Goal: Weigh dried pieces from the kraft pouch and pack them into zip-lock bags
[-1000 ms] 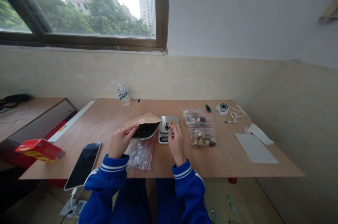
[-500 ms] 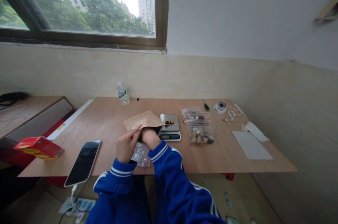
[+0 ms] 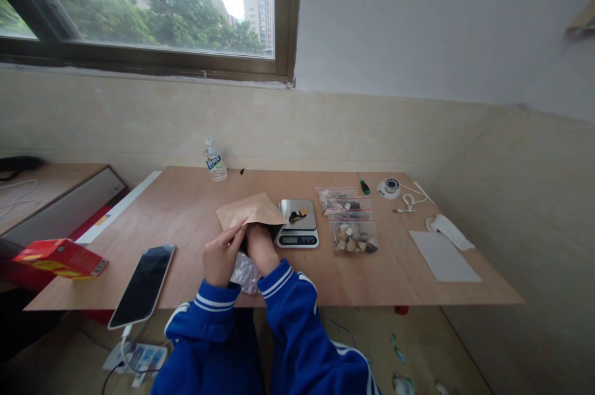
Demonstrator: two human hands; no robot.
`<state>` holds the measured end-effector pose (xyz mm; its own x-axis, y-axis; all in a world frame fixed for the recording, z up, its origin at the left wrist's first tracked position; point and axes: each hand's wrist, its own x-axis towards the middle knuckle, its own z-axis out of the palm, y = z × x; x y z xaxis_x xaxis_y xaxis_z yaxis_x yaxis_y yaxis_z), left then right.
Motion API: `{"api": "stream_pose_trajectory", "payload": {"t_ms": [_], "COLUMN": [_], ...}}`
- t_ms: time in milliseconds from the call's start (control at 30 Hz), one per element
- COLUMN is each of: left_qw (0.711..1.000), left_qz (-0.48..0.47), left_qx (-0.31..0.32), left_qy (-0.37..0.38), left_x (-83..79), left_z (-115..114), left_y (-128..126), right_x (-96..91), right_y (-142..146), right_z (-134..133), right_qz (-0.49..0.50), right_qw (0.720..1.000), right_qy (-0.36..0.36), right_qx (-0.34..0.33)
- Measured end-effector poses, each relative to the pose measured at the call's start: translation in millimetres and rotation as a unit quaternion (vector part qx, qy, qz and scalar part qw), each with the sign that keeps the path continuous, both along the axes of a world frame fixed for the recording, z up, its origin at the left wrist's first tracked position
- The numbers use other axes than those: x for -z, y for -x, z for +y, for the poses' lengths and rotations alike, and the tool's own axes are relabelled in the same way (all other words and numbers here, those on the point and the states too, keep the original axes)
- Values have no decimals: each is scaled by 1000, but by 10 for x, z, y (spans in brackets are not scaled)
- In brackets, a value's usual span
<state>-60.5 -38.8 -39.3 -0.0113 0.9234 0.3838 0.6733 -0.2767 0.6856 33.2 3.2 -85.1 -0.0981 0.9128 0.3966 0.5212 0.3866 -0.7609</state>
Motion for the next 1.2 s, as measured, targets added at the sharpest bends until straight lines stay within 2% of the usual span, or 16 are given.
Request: {"api": "stream_pose_trajectory", "payload": {"t_ms": [133,233,400,533,600,700,867,933,1033,1200], "left_qw": [999,997,998,999,998,997,997,997,997,997], "left_qz": [-12,-23,-22,-23,-33,-54,-67,-66,-65,-61], "left_qx": [35,59,50,18,8,16,4,13,26,21], "left_qy": [20,39,43,43,44,46,47,45,42,44], "left_x": [-25,-62,-148,-208,-220,-207,-154,-139,-131,-136], "left_z": [77,150,238,317,366,427,447,437,423,424], "left_y": [50,74,57,64,95,158,210,216,235,268], "right_x": [-178,-382,-661,-737,-708,-592,-310,-202,-79,-5], "right_y": [-160,-283,-424,-640,-823,-1126,-1434,-1464,-1472,-1533], "right_z": [-212,-387,-620,-756,-774,-665,-123,113,353,425], "right_qz": [-71,-111,-20,74,110,124,14,-65,-165,-219], "right_qw": [997,993,1000,997,994,991,990,989,982,975], "right_qy": [28,16,-14,1,12,16,-25,-12,20,20], "right_qx": [-2,-26,-18,-19,-10,41,138,135,94,25]}}
